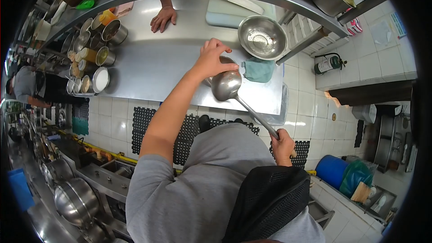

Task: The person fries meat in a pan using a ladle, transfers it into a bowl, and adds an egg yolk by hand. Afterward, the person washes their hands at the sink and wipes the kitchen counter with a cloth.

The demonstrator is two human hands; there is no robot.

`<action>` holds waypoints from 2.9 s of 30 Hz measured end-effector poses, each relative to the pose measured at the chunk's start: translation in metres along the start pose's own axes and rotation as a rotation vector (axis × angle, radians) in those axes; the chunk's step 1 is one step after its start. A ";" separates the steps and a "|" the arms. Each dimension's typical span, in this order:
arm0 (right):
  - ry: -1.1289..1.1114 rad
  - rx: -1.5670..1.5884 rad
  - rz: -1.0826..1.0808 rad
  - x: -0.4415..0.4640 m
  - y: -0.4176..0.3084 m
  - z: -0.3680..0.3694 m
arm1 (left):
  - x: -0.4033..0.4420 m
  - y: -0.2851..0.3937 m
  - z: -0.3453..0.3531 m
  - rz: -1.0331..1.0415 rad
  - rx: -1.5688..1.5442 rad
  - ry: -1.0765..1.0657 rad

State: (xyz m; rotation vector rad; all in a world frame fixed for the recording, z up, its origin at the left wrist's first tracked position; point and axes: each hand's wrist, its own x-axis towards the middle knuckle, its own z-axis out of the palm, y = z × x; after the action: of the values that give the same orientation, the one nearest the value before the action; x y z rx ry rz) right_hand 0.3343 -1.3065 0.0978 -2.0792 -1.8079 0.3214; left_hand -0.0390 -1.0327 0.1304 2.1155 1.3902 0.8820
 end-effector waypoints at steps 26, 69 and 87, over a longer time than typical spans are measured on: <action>-0.017 -0.133 -0.092 0.011 -0.003 -0.010 | 0.003 0.016 -0.007 0.055 0.150 -0.053; -0.011 0.058 0.089 0.008 -0.017 0.006 | -0.019 -0.046 0.011 -0.878 -0.729 -0.338; 0.024 -0.047 0.025 0.013 -0.014 0.001 | -0.001 0.025 -0.011 -0.331 -0.067 -0.157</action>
State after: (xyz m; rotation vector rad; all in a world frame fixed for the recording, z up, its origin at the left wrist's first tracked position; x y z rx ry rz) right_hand 0.3233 -1.2918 0.1039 -2.1296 -1.7929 0.2618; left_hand -0.0313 -1.0428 0.1548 1.7919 1.5445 0.6087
